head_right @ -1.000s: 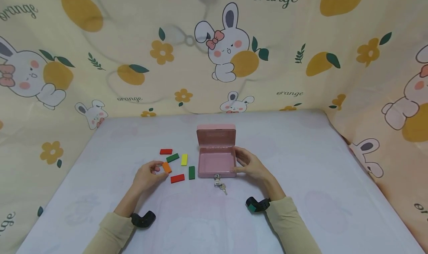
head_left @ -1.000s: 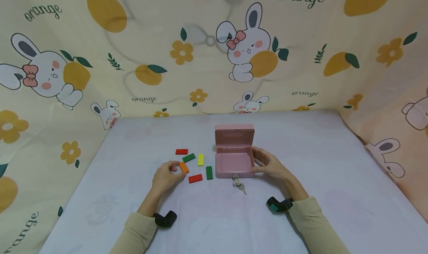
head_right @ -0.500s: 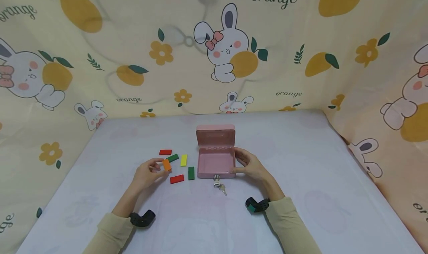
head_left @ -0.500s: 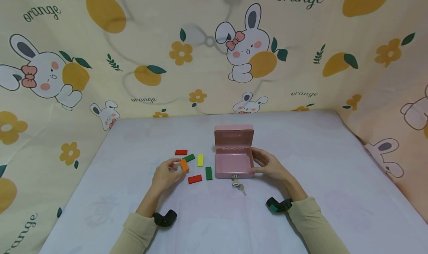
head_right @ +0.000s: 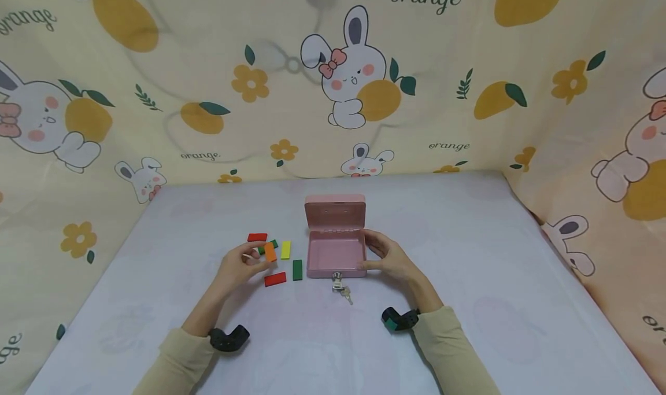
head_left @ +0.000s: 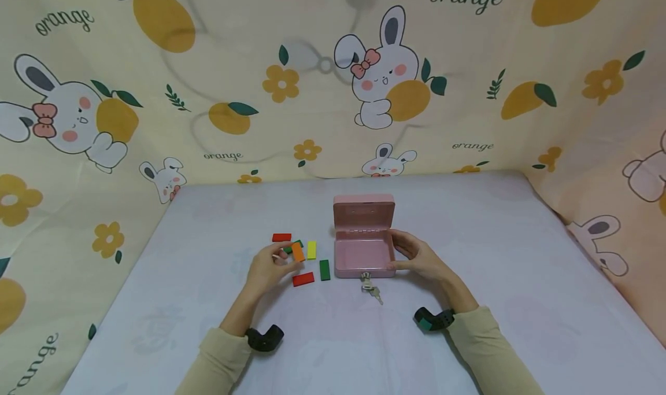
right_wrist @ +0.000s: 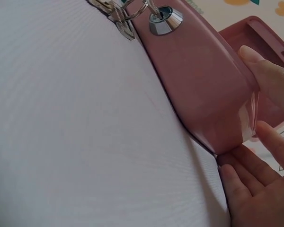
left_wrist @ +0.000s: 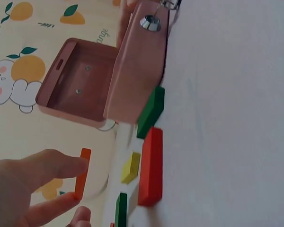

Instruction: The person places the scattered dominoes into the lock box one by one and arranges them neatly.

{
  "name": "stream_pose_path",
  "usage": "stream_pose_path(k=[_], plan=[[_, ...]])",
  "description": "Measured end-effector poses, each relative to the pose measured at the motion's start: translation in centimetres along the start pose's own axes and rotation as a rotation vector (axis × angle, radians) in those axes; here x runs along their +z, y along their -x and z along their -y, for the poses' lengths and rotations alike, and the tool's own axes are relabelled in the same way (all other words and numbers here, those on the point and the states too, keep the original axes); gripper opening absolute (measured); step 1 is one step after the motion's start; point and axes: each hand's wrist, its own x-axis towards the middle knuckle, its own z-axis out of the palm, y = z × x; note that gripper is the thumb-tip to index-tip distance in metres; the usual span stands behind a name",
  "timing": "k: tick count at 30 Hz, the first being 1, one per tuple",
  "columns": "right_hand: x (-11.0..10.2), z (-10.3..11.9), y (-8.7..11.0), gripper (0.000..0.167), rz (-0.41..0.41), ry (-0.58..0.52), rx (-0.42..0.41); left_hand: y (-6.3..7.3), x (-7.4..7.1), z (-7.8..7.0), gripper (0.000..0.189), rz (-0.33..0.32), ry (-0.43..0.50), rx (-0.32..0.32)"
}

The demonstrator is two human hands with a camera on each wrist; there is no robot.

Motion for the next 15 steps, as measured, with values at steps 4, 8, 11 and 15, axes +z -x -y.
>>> stream_pose_path(k=[4, 8, 11, 15], plan=[[0.0, 0.1, 0.0, 0.082, 0.013, -0.014, 0.002, -0.2, 0.5, -0.5, 0.047, 0.013, 0.004, 0.012], [0.0, 0.1, 0.0, 0.083, 0.016, -0.017, 0.006, -0.4, 0.9, -1.0, 0.046, 0.02, 0.007, 0.039], [0.0, 0.2, 0.0, 0.083, 0.017, -0.02, 0.012, -0.5, 1.2, -1.5, 0.045, 0.027, 0.007, 0.062], [-0.1, 0.3, 0.0, 0.084, 0.02, -0.034, 0.02, -0.5, 1.4, -2.2, 0.045, 0.036, 0.028, 0.081]])
